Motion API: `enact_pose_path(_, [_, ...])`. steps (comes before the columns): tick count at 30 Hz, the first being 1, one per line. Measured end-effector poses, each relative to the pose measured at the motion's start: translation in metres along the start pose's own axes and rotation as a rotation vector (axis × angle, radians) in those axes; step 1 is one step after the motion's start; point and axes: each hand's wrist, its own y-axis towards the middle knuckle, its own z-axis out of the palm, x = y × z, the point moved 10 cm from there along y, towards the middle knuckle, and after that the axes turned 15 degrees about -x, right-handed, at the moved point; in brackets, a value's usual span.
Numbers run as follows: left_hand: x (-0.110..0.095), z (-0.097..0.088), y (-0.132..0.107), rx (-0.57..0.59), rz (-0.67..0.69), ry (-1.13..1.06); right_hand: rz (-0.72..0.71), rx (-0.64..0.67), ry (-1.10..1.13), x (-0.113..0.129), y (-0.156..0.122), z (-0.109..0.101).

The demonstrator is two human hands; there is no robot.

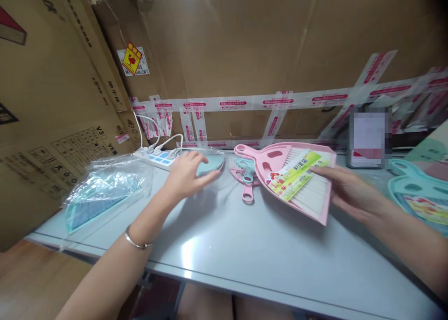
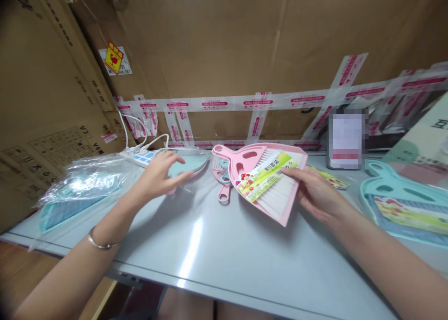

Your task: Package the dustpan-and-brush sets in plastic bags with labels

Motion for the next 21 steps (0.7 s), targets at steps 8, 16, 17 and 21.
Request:
enact_pose_path(8, [-0.003, 0.032, -0.011, 0.141, -0.087, 0.193, 0.106, 0.130, -0.069, -0.020, -0.016, 0.014])
enact_pose_path(16, [-0.051, 0.016, -0.015, -0.084, 0.140, -0.007, 0.128, 0.225, -0.059, -0.043, -0.040, 0.041])
enact_pose_path(17, [-0.060, 0.017, -0.018, -0.092, 0.187, -0.012, 0.132, 0.216, -0.044, -0.045, -0.042, 0.042])
enact_pose_path(21, [-0.082, 0.020, -0.029, -0.103, 0.304, -0.022, 0.121, 0.131, 0.042, -0.049, -0.042, 0.040])
